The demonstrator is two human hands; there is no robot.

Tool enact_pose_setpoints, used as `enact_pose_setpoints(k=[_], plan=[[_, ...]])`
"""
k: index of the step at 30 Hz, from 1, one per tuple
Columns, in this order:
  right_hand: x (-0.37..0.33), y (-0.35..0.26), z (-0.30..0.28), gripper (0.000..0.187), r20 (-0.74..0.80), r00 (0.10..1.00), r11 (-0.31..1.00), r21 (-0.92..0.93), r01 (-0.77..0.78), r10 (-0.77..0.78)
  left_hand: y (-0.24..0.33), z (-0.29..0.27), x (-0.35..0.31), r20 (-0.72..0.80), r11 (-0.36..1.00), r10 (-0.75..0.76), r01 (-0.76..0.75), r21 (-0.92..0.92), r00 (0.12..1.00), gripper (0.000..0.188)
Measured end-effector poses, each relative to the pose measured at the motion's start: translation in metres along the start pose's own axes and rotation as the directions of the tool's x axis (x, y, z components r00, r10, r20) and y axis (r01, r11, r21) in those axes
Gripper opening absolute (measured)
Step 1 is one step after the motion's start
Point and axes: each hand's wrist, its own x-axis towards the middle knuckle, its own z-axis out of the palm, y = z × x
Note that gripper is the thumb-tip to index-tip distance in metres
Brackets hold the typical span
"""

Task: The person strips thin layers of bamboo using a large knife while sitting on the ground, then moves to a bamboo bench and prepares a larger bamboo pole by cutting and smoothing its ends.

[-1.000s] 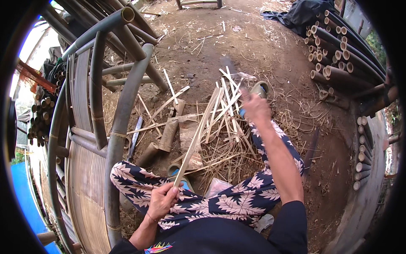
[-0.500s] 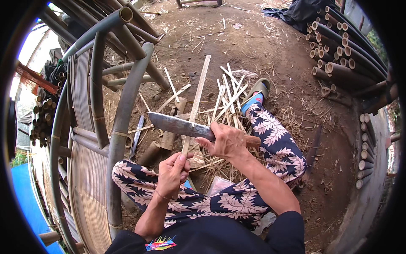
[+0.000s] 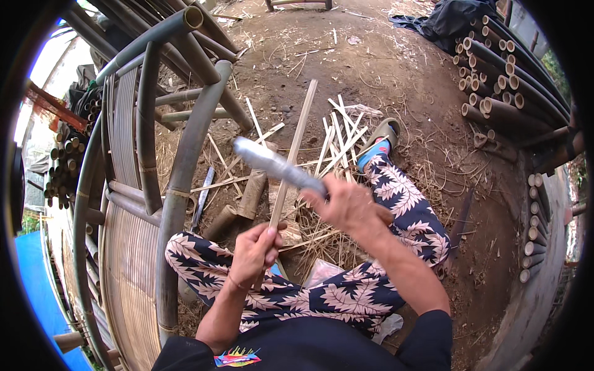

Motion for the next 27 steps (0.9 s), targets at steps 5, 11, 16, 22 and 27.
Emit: enact_pose_setpoints(k=[5, 11, 16, 22, 27], plan=[[-0.003, -0.005, 0.027, 0.068, -0.118, 0.983, 0.990, -0.050, 0.133, -0.138, 0.008, 0.014, 0.005, -0.048, 1.000, 0.012, -0.013, -0.019, 0.999, 0.030], [0.030, 0.037, -0.007, 0.069, -0.139, 0.989, 0.995, -0.081, -0.062, 0.051, -0.012, 0.017, -0.030, -0.007, 0.999, -0.017, 0.017, 0.042, 1.000, 0.028], [0.031, 0.059, -0.008, 0.071, -0.131, 0.991, 0.986, -0.157, -0.060, 0.039, -0.020, 0.004, -0.058, -0.008, 0.994, -0.084, 0.084, 0.064, 0.996, 0.027], [0.041, 0.119, -0.036, 0.079, -0.286, 0.934, 0.977, 0.060, -0.203, 0.212, -0.036, -0.022, -0.088, -0.019, 0.984, -0.168, 0.168, 0.059, 0.986, 0.028], [0.008, 0.041, -0.005, 0.077, -0.178, 0.980, 0.994, -0.078, 0.074, -0.087, -0.027, -0.017, -0.067, -0.026, 0.994, -0.063, 0.065, 0.091, 0.998, 0.028]])
